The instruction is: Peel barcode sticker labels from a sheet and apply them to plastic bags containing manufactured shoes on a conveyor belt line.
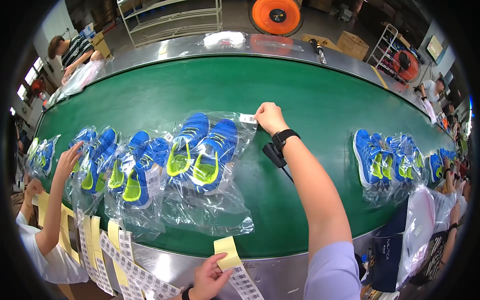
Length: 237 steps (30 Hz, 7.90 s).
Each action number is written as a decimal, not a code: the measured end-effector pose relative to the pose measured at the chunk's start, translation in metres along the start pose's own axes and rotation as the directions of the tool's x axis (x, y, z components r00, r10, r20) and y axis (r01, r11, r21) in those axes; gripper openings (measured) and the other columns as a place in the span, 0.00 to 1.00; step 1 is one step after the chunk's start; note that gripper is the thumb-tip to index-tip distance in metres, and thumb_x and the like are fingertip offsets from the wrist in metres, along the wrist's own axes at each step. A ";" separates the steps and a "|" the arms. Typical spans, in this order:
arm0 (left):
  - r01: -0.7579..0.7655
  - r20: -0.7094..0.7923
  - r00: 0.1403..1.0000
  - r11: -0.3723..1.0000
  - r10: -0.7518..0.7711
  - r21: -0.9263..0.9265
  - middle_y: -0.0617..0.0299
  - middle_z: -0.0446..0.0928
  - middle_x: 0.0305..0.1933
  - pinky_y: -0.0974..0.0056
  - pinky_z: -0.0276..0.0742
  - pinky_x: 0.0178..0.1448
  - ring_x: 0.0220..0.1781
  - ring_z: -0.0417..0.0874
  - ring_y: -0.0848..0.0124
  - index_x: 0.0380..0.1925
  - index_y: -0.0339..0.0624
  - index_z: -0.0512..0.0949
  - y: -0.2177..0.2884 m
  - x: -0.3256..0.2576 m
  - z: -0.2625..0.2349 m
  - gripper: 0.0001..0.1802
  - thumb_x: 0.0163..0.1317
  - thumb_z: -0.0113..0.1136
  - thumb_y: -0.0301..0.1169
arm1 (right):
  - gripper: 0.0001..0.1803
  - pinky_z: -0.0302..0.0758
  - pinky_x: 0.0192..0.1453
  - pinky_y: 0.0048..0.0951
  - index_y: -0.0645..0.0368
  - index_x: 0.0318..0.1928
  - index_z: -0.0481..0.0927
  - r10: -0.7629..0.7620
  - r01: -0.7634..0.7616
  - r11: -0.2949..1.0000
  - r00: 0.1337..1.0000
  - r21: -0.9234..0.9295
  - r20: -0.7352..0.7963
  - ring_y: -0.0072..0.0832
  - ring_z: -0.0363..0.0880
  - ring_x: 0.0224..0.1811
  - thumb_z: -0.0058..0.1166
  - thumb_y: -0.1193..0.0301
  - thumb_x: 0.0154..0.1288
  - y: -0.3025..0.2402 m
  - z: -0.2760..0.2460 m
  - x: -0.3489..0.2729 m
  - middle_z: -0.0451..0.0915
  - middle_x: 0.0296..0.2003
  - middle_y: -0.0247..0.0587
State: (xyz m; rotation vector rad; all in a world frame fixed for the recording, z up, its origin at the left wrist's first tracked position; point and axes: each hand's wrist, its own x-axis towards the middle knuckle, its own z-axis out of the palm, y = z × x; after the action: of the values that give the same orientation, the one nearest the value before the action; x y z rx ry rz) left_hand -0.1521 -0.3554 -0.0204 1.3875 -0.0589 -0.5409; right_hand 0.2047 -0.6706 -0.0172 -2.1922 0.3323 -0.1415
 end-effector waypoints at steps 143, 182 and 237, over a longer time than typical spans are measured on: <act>-0.117 -0.098 0.988 0.991 0.123 0.067 0.52 0.78 0.50 0.72 0.77 0.48 0.47 0.81 0.73 0.62 0.31 0.63 0.054 -0.039 0.138 0.25 0.64 0.52 0.16 | 0.20 0.79 0.43 0.33 0.60 0.45 0.80 -0.005 -0.020 0.998 0.928 -0.064 -0.374 0.33 0.81 0.36 0.64 0.72 0.49 0.127 -0.275 -0.148 0.82 0.32 0.42; -0.107 -0.081 0.987 0.941 0.140 0.321 0.55 0.83 0.39 0.68 0.77 0.47 0.40 0.83 0.72 0.41 0.31 0.80 0.141 -0.091 0.186 0.08 0.62 0.60 0.22 | 0.11 0.78 0.42 0.26 0.65 0.45 0.80 -0.085 -0.017 0.776 0.988 0.631 0.131 0.24 0.82 0.38 0.58 0.75 0.63 -0.062 -0.191 -0.485 0.83 0.38 0.43; 0.028 -0.052 0.998 0.998 -0.025 0.060 0.49 0.77 0.51 0.71 0.80 0.48 0.48 0.82 0.70 0.63 0.30 0.61 0.054 -0.058 0.176 0.28 0.63 0.55 0.15 | 0.43 0.74 0.44 0.33 0.53 0.71 0.47 0.346 -0.078 0.576 0.925 0.814 -0.156 0.29 0.76 0.41 0.52 0.48 0.67 0.019 -0.193 -0.155 0.74 0.47 0.49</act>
State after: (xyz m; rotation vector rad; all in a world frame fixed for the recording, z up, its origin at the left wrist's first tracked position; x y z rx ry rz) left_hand -0.2465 -0.4890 0.0810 1.4626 -0.0154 -0.5288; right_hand 0.0102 -0.7854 0.0862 -1.1969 0.5770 -0.4101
